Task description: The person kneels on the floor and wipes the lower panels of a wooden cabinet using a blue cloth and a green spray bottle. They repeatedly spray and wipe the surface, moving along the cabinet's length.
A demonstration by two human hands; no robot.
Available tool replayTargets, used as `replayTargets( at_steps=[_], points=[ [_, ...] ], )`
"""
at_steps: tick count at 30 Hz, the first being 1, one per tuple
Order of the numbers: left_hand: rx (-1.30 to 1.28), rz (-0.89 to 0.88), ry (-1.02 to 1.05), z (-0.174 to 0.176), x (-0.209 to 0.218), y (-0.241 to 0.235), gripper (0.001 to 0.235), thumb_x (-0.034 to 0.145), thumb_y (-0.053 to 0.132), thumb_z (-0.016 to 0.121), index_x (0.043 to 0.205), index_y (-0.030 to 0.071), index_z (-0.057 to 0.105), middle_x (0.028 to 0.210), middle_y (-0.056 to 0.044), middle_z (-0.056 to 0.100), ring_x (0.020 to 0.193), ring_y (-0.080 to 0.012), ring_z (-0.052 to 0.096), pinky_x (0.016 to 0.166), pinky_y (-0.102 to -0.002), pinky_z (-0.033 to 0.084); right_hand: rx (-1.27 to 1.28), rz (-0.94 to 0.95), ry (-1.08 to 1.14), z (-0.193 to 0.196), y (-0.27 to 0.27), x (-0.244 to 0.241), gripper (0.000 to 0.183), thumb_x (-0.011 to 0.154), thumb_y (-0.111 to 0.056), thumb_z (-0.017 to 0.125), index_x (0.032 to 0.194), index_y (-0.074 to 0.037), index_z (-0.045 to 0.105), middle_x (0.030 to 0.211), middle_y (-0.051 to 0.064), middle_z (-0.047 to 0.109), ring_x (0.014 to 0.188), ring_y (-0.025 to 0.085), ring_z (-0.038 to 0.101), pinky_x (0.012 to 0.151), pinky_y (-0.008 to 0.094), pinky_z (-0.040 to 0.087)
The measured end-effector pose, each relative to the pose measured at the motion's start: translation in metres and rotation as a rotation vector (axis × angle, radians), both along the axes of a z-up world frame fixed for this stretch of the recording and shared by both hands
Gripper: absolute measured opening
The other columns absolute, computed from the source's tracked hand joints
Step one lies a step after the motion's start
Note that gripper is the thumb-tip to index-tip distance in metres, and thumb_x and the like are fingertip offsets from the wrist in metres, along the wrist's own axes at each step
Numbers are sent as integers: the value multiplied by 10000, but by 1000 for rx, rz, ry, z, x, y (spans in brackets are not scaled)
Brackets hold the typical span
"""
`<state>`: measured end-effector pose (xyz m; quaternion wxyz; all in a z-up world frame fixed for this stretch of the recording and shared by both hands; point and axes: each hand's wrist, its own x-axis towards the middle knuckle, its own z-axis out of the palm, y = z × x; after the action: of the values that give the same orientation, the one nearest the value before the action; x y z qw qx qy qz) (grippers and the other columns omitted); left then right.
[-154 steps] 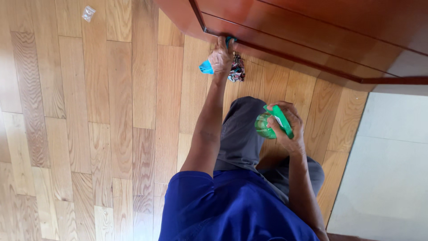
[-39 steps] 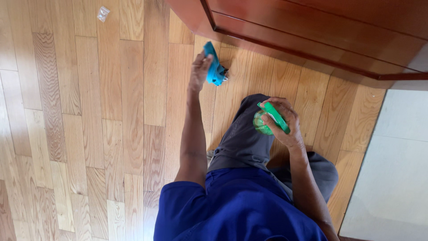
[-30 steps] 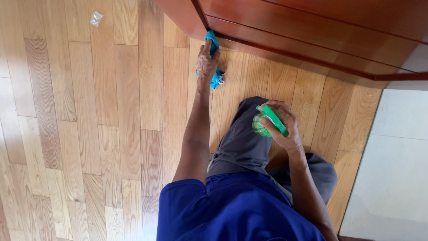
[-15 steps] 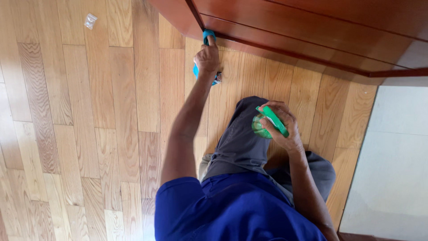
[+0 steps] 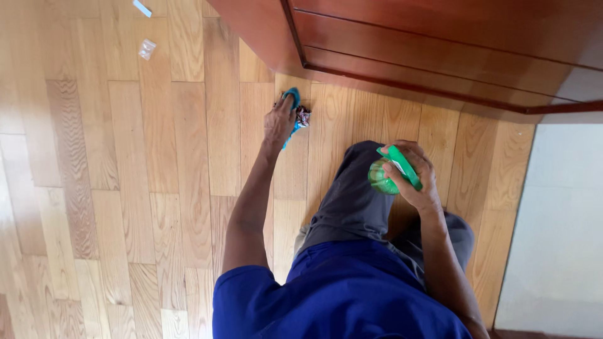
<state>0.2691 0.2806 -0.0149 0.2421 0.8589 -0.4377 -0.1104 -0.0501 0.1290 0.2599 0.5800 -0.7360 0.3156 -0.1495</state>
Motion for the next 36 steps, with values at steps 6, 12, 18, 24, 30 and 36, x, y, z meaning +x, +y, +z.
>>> replayTargets(
  at_steps=[6,12,18,24,30,36],
  points=[
    [33,58,-40,2,-4,-72,425,858,85,629,1269,128,526,1054,-169,691,845,-368,708,672,-503,563,40,-38,-76,7,19,-18,247,966,13,683,1211,-16,680,1287,78,596,845,137,673,779,278,560],
    [199,344,68,-9,-25,-77,362,942,190,616,1287,139,519,980,-205,728,880,-401,714,803,-553,548,59,-103,-90,50,18,-65,219,980,13,670,1198,3,689,1293,82,608,834,146,665,766,282,551],
    [-257,427,227,45,-22,27,292,921,208,715,1166,59,658,949,-174,702,862,-337,659,735,-446,546,49,-138,-178,64,9,-127,190,1006,8,698,1195,8,689,1284,81,604,838,148,662,768,271,532],
    [-827,463,752,181,-13,88,280,954,159,721,1200,34,673,914,37,648,809,-66,576,697,-239,501,103,7,-287,69,13,-132,232,1003,-28,695,1232,-2,668,1241,59,616,832,124,656,775,255,532],
    [-1007,395,456,234,27,108,277,964,83,729,1230,23,682,1064,25,651,900,-69,569,790,-246,479,38,176,-279,72,42,-76,206,995,-36,688,1197,4,692,1259,52,591,827,122,656,756,262,540],
    [-711,453,202,235,87,159,158,844,113,815,961,44,734,786,-40,699,692,-114,628,645,-294,525,1,303,-256,55,78,27,207,977,-34,681,1181,1,698,1249,59,589,808,116,655,718,258,534]
  ],
)
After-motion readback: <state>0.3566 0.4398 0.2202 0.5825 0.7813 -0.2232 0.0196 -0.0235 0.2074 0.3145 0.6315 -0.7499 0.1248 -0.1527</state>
